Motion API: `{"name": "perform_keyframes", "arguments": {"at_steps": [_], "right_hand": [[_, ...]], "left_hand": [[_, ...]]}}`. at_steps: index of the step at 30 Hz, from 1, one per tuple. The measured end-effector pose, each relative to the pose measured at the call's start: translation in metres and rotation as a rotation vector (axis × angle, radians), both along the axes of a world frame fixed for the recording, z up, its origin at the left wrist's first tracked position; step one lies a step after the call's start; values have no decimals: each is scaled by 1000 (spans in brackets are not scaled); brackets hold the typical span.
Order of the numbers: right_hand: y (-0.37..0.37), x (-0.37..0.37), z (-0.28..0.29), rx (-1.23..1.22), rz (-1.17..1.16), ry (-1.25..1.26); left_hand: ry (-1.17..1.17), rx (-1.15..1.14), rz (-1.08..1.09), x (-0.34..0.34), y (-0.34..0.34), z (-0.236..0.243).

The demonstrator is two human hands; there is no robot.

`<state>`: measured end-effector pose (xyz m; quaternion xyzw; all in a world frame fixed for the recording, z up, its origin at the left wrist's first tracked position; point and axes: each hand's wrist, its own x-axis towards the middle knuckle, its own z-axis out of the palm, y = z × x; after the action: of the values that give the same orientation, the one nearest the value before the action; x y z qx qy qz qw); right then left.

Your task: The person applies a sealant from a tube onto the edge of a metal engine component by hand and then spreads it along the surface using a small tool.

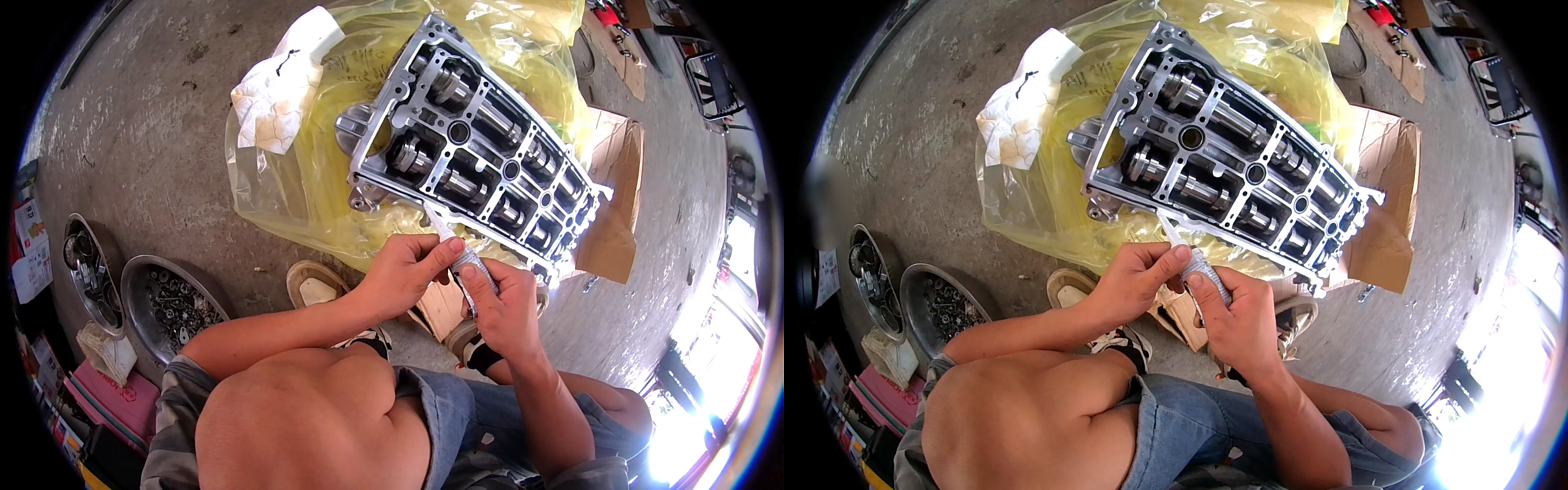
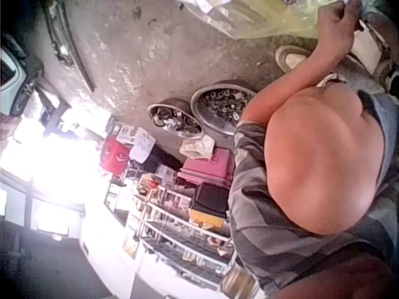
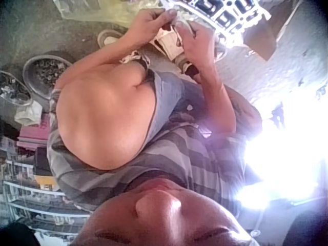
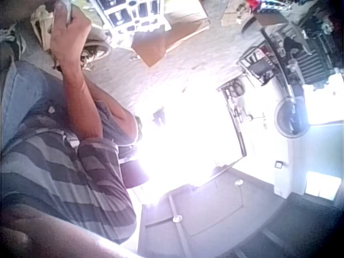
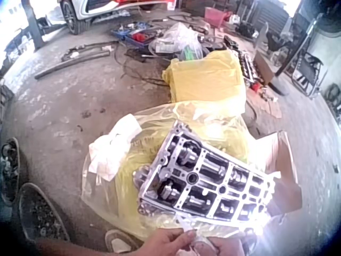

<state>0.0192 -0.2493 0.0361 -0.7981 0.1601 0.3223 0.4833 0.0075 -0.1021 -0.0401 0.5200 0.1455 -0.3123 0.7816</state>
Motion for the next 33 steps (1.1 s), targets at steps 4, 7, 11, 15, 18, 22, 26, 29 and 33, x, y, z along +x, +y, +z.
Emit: {"name": "perform_keyframes", "arguments": {"at_steps": [4, 7, 11, 15, 18, 22, 26, 29, 33], "right_hand": [[-1, -1, 0, -11, 13, -19], [-2, -1, -1, -6, 19, -14], [-4, -2, -2, -2, 35, -56], [-6, -2, -2, -8, 21, -39], [-5, -1, 1, -1, 23, -23], [-6, -2, 1, 4, -6, -15], [-8, -1, 1, -3, 26, -26], [-9, -2, 1, -14, 25, -22], [-9, -3, 2, -14, 23, -18]], "left_hand": [[-4, -3, -2, 0, -1, -1], [3, -7, -4, -1, -1, -3], [6, -10, -6, 0, -3, -2], [3, -13, -12, 0, -4, -3], [-1, -8, -18, 0, -3, -2], [-3, -1, -25, 1, -5, 0], [-5, 6, -33, 0, -6, -4], [-11, -11, -25, 1, -7, -1], [-5, -8, -31, 0, -8, -1]]}}
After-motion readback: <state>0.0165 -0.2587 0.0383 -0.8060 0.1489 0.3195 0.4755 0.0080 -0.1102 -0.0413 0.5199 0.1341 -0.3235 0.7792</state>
